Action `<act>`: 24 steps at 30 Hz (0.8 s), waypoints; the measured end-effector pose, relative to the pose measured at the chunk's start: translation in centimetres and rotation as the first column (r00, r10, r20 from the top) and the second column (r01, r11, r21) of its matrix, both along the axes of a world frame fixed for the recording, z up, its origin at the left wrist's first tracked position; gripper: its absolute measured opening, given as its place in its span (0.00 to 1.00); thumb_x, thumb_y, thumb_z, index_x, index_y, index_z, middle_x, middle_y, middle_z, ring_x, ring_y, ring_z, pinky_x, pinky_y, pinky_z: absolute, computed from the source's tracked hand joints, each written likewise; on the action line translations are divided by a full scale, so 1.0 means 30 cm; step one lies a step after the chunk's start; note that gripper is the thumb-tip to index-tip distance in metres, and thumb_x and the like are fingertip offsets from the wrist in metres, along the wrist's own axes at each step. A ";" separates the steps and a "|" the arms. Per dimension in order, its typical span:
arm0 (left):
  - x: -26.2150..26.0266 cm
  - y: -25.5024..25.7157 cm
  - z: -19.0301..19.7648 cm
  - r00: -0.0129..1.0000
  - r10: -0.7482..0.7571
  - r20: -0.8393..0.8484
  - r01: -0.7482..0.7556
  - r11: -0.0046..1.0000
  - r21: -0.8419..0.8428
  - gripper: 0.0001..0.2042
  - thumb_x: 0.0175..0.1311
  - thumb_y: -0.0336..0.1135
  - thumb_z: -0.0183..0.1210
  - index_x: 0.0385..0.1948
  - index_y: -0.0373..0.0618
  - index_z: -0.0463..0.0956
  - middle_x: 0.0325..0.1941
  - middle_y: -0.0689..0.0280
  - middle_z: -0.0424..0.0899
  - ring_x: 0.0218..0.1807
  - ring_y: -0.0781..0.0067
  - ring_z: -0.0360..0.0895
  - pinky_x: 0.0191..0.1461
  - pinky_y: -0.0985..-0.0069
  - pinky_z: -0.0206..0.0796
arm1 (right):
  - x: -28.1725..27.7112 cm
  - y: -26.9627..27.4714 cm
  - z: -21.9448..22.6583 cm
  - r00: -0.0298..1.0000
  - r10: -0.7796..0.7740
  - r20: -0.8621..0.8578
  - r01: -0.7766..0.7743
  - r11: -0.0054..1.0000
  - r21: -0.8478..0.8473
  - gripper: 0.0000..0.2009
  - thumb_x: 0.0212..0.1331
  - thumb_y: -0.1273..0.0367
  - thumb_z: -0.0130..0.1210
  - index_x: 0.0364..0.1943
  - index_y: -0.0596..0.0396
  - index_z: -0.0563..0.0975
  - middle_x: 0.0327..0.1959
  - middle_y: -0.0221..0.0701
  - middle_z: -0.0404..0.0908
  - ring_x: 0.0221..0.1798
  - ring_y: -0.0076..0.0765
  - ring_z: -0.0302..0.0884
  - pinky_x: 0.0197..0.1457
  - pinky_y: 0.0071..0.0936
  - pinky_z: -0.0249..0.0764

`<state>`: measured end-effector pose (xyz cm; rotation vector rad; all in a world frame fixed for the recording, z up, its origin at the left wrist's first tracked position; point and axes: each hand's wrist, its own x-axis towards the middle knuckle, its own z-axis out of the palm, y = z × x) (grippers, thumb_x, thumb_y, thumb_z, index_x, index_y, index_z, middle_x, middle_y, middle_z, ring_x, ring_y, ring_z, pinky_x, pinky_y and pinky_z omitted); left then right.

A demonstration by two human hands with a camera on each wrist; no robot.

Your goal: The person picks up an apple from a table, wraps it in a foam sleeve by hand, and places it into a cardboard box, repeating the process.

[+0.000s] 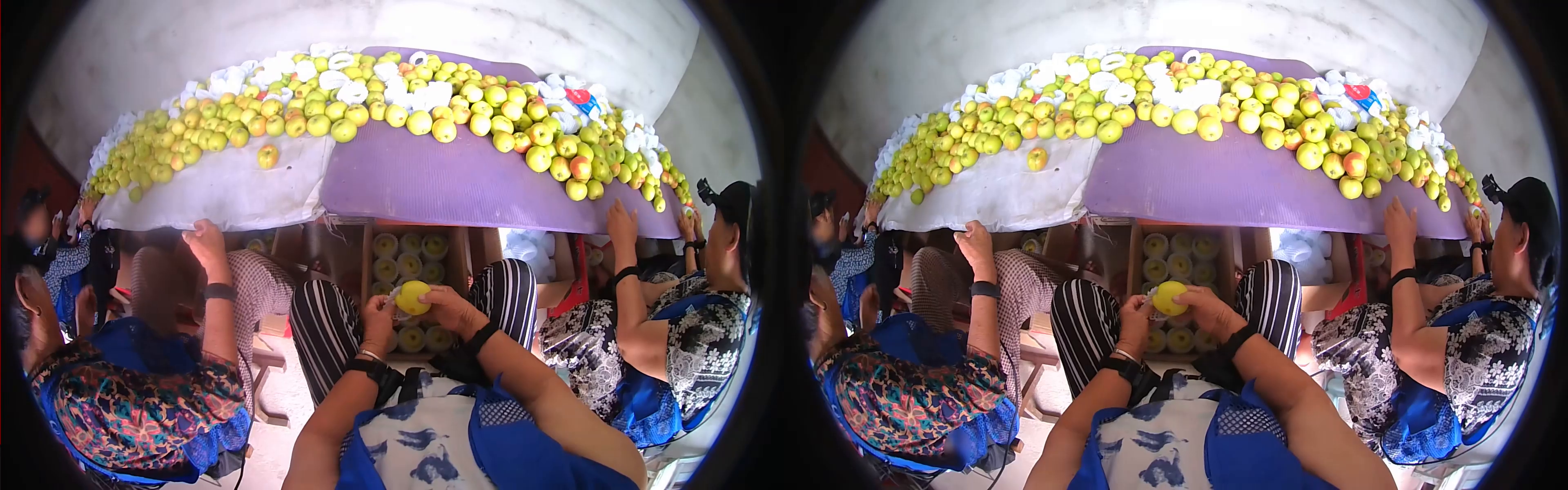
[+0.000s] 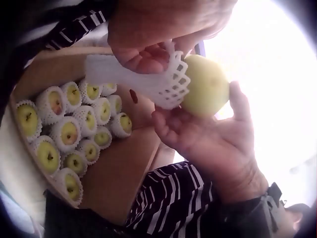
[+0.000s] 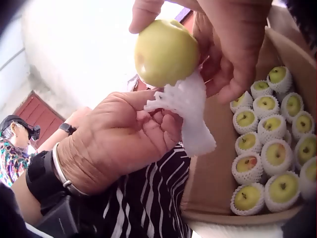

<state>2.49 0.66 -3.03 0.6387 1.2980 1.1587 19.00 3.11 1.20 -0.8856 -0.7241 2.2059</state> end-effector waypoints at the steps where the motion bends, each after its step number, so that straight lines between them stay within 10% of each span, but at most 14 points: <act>1: -0.003 0.000 0.014 1.000 -0.004 0.030 0.004 1.000 0.001 0.05 0.55 0.32 0.53 0.29 0.43 0.70 0.26 0.71 0.74 0.24 0.83 0.70 0.24 0.85 0.64 | -0.002 -0.002 0.009 0.995 -0.019 0.096 0.016 0.999 0.029 0.21 0.45 0.67 0.55 0.46 0.61 0.70 0.44 0.35 0.74 0.46 0.32 0.71 0.50 0.31 0.68; 11: 0.012 -0.010 0.063 0.997 0.059 0.043 -0.061 0.998 0.029 0.03 0.54 0.30 0.53 0.29 0.42 0.71 0.23 0.73 0.72 0.21 0.87 0.65 0.22 0.88 0.57 | -0.021 -0.012 -0.028 0.663 -0.243 0.708 -0.287 0.791 0.540 0.28 0.30 0.67 0.64 0.43 0.62 0.72 0.41 0.37 0.72 0.44 0.34 0.70 0.48 0.24 0.66; 15: 0.010 -0.019 0.048 0.998 -0.054 -0.034 0.058 0.992 0.116 0.02 0.53 0.28 0.54 0.27 0.42 0.71 0.22 0.74 0.71 0.21 0.88 0.64 0.21 0.88 0.55 | -0.031 -0.015 -0.018 0.565 -0.380 0.733 -0.214 0.790 0.575 0.28 0.27 0.64 0.62 0.41 0.60 0.74 0.42 0.41 0.70 0.46 0.42 0.68 0.52 0.29 0.64; 20: 0.019 -0.020 0.043 0.999 0.024 0.034 -0.029 0.990 0.139 0.02 0.52 0.26 0.54 0.24 0.43 0.70 0.21 0.75 0.70 0.21 0.88 0.63 0.23 0.88 0.55 | -0.030 -0.010 -0.039 0.552 -0.514 0.656 -0.448 0.481 0.754 0.25 0.26 0.65 0.63 0.37 0.58 0.73 0.38 0.42 0.70 0.47 0.45 0.65 0.52 0.33 0.63; 24: 0.009 -0.019 0.032 0.997 -0.054 -0.061 0.062 0.990 0.129 0.03 0.49 0.26 0.55 0.23 0.42 0.70 0.24 0.72 0.71 0.24 0.83 0.67 0.28 0.84 0.60 | -0.036 -0.017 -0.055 0.560 -0.538 0.630 -0.441 0.450 0.776 0.24 0.26 0.66 0.63 0.36 0.59 0.73 0.37 0.42 0.70 0.47 0.47 0.64 0.52 0.33 0.63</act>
